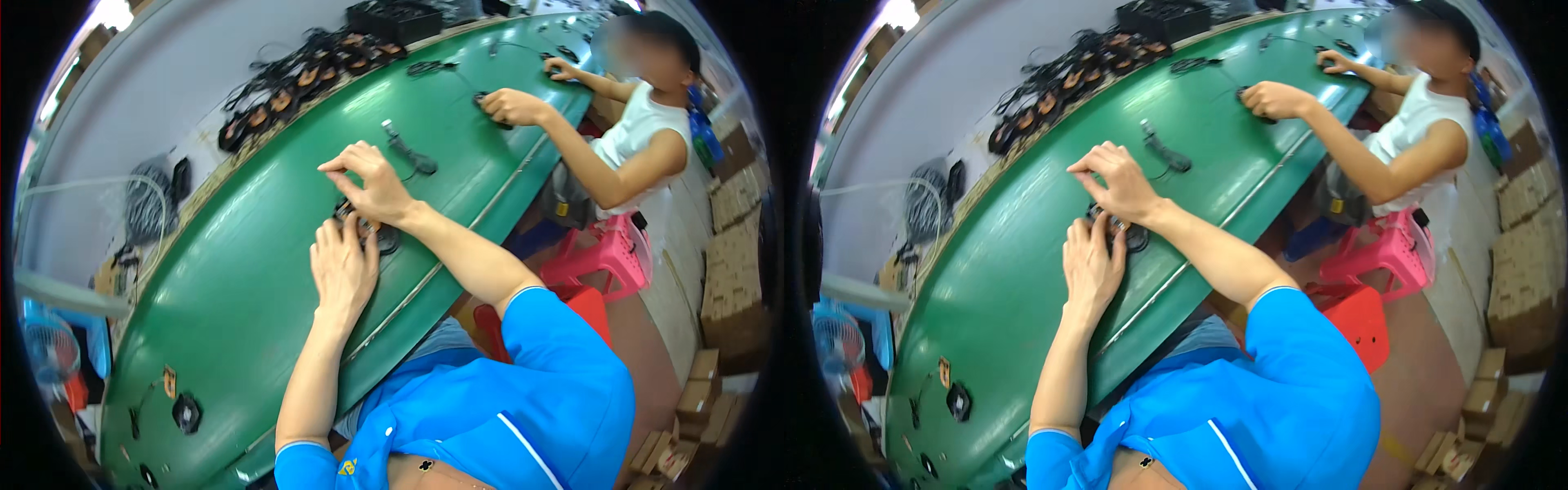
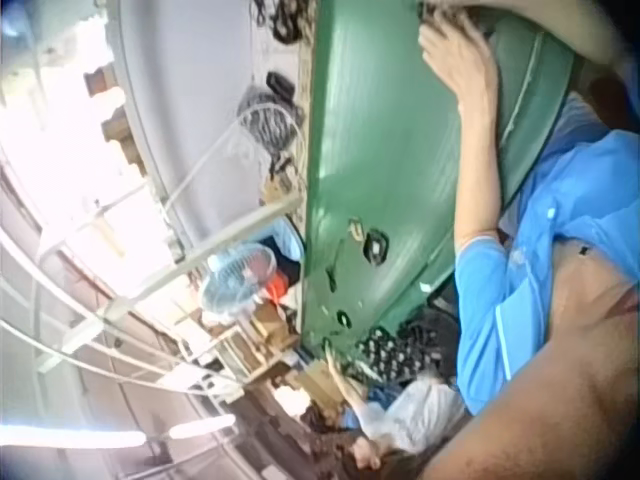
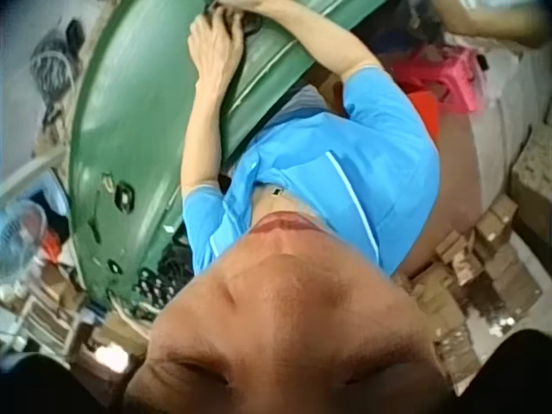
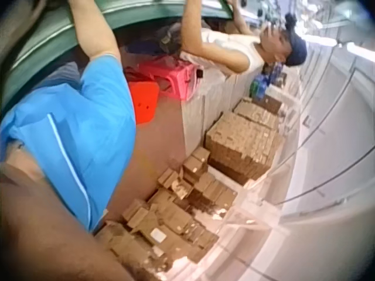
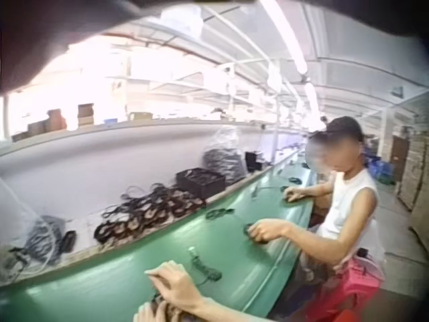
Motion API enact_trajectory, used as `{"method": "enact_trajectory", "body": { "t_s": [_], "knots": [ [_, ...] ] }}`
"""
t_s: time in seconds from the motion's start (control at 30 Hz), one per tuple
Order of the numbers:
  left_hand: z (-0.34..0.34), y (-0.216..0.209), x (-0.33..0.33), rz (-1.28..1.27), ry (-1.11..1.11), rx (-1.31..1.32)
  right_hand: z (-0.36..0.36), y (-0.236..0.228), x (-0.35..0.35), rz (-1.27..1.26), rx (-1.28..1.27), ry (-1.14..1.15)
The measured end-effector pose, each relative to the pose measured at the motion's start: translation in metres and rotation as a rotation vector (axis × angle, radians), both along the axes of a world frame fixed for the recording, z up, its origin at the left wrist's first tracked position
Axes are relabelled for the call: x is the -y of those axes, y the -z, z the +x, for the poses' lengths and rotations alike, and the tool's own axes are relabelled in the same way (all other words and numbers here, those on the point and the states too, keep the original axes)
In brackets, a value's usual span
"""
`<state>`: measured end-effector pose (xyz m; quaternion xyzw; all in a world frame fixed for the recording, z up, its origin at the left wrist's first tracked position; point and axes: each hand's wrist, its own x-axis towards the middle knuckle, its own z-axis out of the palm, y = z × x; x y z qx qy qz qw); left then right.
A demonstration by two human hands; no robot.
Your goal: The person assembles computer mice along a conveyor belt by fitting circuit boards, scroll wheels, and wires into mouse casings by hand.
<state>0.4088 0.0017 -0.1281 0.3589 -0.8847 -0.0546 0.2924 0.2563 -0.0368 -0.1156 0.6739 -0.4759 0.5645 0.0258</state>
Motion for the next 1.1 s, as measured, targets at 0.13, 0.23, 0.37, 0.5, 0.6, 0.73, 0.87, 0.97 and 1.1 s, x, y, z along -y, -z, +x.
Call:
{"method": "enact_trajectory", "body": {
  "t_s": [0.13,0.23,0.37,0.5,0.6,0.73,0.87,0.97,1.1],
  "knots": [
    [0.007,0.016,0.009,-0.024,-0.006,0.027,0.032,-0.009,-0.014,-0.117,-0.16,-0.098],
    [0.007,0.05,0.022,-0.212,0.073,-0.276,0.065,-0.012,-0.03,-0.219,-0.206,-0.246],
    [0.008,0.048,0.02,-0.225,0.11,-0.262,0.067,-0.012,-0.039,-0.288,-0.273,-0.383],
    [0.009,0.025,0.01,-0.119,0.06,-0.103,0.001,-0.038,-0.017,0.019,-0.163,0.342],
    [0.0,0.002,0.0,0.027,-0.04,0.037,-0.084,-0.011,-0.018,0.638,-0.322,0.941],
    [-0.001,0.009,0.003,-0.067,-0.046,0.002,-0.112,-0.011,-0.013,1.02,-0.12,0.632],
    [-0.006,0.017,0.003,-0.092,-0.031,-0.016,-0.116,0.015,0.022,0.966,0.16,0.448],
    [-0.009,0.016,0.005,-0.089,-0.028,-0.033,-0.112,0.03,0.038,0.349,0.316,0.505],
    [-0.005,0.018,0.005,-0.101,-0.046,-0.034,-0.093,0.027,0.035,0.242,0.263,0.523]
  ]
}}
